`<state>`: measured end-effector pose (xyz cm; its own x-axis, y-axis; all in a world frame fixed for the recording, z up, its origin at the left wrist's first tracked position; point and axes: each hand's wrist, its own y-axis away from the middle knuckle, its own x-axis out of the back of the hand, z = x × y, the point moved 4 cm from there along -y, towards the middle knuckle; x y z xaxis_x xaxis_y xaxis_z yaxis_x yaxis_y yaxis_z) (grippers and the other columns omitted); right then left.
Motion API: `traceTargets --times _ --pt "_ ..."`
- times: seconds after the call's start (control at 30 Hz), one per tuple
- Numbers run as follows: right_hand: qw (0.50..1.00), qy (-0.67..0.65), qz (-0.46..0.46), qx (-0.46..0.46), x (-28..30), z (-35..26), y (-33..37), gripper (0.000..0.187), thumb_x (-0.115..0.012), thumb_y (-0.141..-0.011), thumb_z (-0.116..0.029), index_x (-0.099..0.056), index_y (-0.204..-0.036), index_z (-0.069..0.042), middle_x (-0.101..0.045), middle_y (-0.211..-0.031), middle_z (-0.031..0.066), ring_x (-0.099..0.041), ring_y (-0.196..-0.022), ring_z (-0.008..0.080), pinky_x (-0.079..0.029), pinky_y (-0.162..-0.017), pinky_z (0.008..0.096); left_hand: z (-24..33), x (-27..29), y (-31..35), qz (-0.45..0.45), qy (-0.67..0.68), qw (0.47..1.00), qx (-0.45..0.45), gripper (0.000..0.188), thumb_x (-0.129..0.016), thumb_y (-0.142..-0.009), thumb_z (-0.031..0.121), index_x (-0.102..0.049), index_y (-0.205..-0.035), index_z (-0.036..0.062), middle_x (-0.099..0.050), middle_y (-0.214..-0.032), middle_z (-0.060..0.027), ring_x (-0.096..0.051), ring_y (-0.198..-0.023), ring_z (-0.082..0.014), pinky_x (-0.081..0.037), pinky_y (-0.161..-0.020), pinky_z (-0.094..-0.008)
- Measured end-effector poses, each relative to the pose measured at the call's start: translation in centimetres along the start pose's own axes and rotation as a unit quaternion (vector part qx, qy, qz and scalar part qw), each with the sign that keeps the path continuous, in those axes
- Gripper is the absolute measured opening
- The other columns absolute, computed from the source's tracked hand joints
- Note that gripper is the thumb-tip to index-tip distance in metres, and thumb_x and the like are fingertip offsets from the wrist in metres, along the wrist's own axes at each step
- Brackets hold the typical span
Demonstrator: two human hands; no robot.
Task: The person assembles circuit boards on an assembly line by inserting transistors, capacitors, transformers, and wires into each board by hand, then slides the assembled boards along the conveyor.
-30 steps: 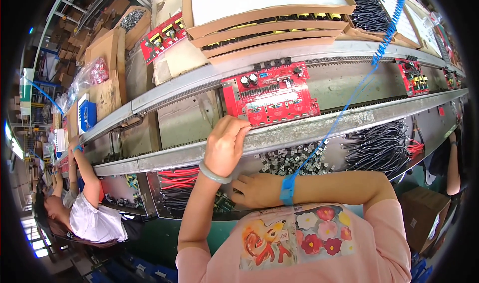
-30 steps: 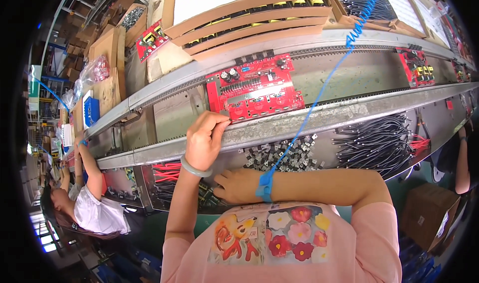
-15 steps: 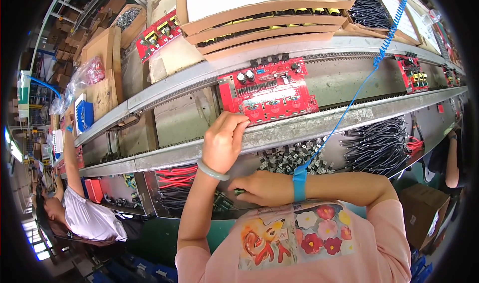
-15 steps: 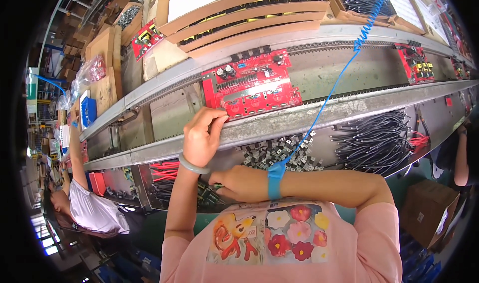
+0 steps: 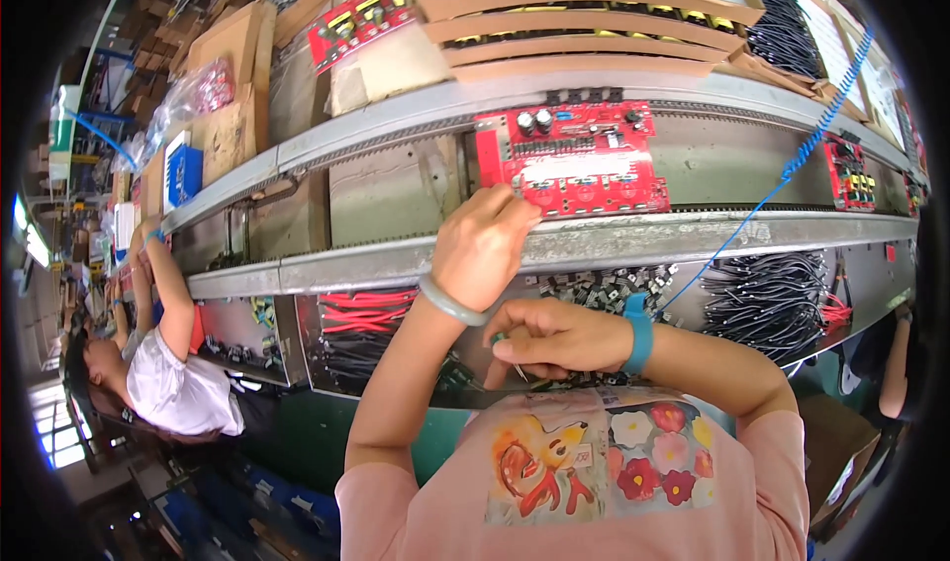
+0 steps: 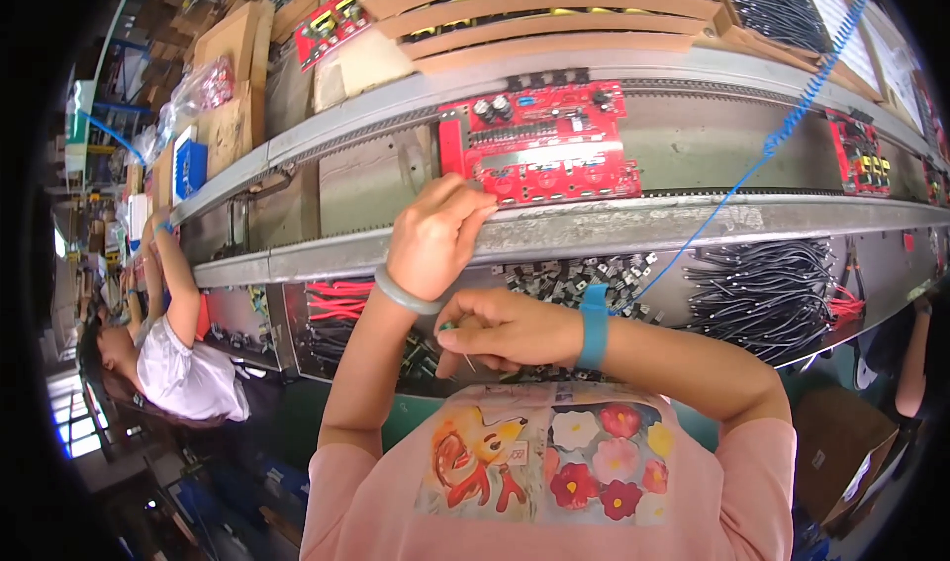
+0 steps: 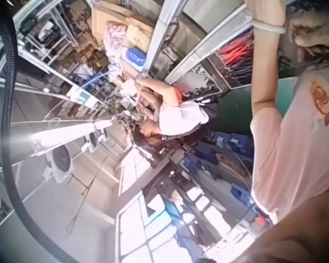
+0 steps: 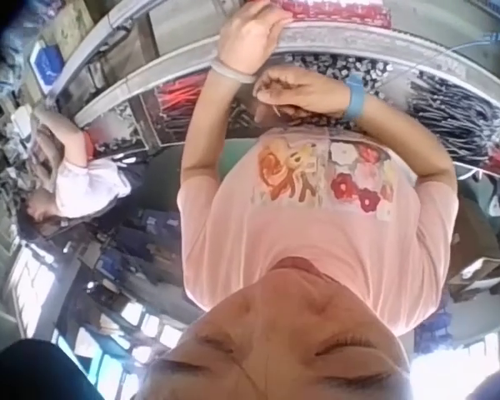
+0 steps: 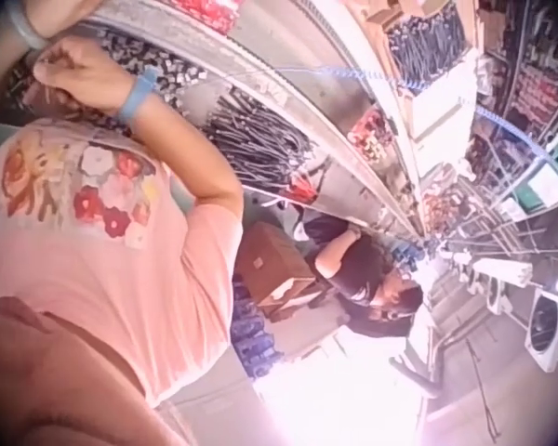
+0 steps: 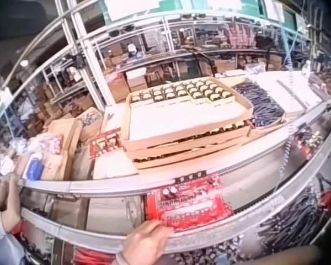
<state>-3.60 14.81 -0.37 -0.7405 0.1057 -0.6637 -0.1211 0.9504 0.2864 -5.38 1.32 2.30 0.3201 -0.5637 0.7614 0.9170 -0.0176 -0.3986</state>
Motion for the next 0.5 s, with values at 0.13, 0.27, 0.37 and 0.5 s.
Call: traceTargets --times 0.13,0.27,0.37,0.5 --pt "0.981 0.179 0.050 0.051 0.5 -1.1 0.9 0.031 -0.066 -0.100 -0.031 -0.061 -0.116 -0.005 -0.068 -0.095 0.0048 -0.048 -0.069 0.0053 -0.040 -0.060 0.0214 -0.3 1.5 1.0 -0.031 0.083 0.995 0.037 0.021 -0.073 -0.082 0.001 -0.069 -0.102 0.0022 -0.062 -0.101 -0.0145 -0.064 -0.094 -0.0342 -0.053 -0.080 -0.0420" --pt "0.964 0.220 0.126 0.076 1.2 -2.5 3.9 0.022 -0.078 -0.090 -0.021 -0.067 -0.102 -0.005 -0.060 -0.080 -0.0038 -0.050 -0.071 0.0047 -0.040 -0.063 0.0232 1.1 6.0 4.8 -0.138 0.025 0.989 0.049 0.040 -0.075 -0.076 -0.001 -0.065 -0.115 0.0027 -0.059 -0.113 -0.0157 -0.061 -0.104 -0.0374 -0.052 -0.087 -0.0428" --pt "0.943 0.239 0.207 0.099 2.8 -3.8 7.0 0.024 -0.082 -0.087 -0.018 -0.067 -0.101 -0.005 -0.059 -0.077 -0.0044 -0.051 -0.070 0.0033 -0.040 -0.063 0.0232 1.4 7.0 9.3 -0.334 -0.021 0.941 0.045 0.047 -0.080 -0.068 0.003 -0.068 -0.113 0.0075 -0.062 -0.112 -0.0109 -0.060 -0.107 -0.0327 -0.051 -0.090 -0.0412" --pt "0.867 0.325 0.344 0.154 4.4 -6.5 10.2 0.024 -0.079 -0.090 -0.017 -0.064 -0.103 -0.003 -0.059 -0.078 -0.0034 -0.050 -0.071 0.0027 -0.042 -0.063 0.0239 3.0 5.8 13.6 -0.388 -0.061 0.920 -0.012 0.045 -0.078 -0.063 0.005 -0.069 -0.107 0.0105 -0.062 -0.109 -0.0061 -0.058 -0.107 -0.0291 -0.051 -0.089 -0.0396"
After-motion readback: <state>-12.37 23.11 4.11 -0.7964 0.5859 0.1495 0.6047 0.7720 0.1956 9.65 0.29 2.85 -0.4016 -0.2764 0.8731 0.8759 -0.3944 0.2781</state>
